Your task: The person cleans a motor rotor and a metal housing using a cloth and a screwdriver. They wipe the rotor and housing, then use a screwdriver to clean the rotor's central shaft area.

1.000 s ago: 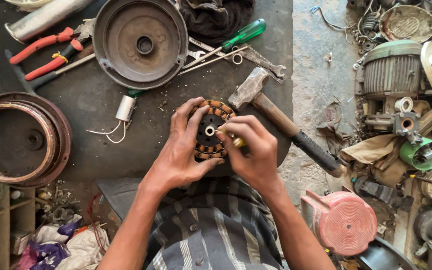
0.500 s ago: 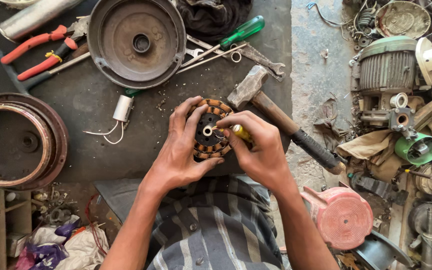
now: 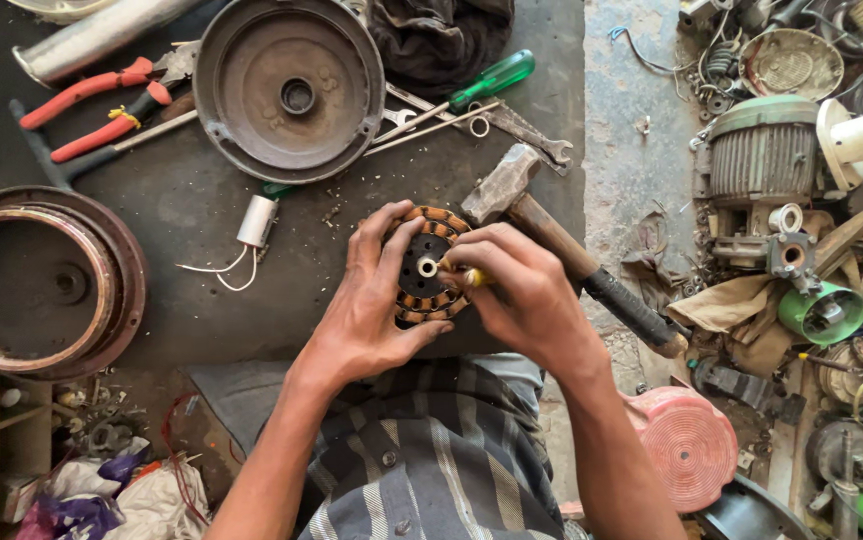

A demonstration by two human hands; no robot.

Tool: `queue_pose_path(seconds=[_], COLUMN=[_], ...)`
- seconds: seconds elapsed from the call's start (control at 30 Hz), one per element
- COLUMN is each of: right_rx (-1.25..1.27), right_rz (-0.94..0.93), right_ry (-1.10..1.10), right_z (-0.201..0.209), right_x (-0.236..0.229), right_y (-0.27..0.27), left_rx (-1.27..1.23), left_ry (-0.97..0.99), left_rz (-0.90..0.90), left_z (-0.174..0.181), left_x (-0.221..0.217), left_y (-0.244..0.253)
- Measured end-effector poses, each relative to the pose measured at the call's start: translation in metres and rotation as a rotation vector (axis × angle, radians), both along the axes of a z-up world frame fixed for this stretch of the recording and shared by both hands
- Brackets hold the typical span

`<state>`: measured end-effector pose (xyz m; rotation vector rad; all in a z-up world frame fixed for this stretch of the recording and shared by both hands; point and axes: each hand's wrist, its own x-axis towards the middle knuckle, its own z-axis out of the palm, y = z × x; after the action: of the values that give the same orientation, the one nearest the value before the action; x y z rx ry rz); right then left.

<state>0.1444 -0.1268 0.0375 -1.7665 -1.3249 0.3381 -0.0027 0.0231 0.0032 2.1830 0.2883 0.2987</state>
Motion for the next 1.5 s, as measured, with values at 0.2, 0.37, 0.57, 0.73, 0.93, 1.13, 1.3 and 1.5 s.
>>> queue_pose_path(seconds=[0.2,0.37,0.57,0.73,0.93,1.13,1.3,1.5], right_rx=[0.007,-0.014,-0.06,-0.202,-0.188,-0.264,-0.319,-0.358], right_rz=[-0.122,-0.177,-0.271,-0.181,-0.087,0.139,0.369,0.451], right_ry=[0.152,0.257,0.039,-0.279,-0.351,-0.259,-0.323,-0.341], right_z=[-0.005,-0.007,0.006,0.0,0.009,0.014,0.014,0.031], right_x=[-0.007,-0.014,-0.028,-0.039,-0.024,0.003,0.016,0.028], right_y=[0.006,0.01,-0.006,0.001,0.008,0.014,0.01,0.002], left_rx=[-0.013,-0.009,-0.025,-0.024,-0.032,-0.006,0.026,-0.015], left_ry=[-0.018,-0.016,-0.069,-0.07,-0.078,-0.082,-0.095,-0.081], left_rz=[0.011,0.017,0.018,0.016,0.007,0.005,0.019,-0.002], left_z=[0.0,-0.002,-0.003,-0.007,-0.004,-0.002,-0.004,-0.005], left_x=[0.0,-0.001,-0.003,-0.004,-0.004,-0.006,-0.007,-0.008], left_y=[0.0,0.001,0.002,0.003,0.007,0.008,0.005,0.007])
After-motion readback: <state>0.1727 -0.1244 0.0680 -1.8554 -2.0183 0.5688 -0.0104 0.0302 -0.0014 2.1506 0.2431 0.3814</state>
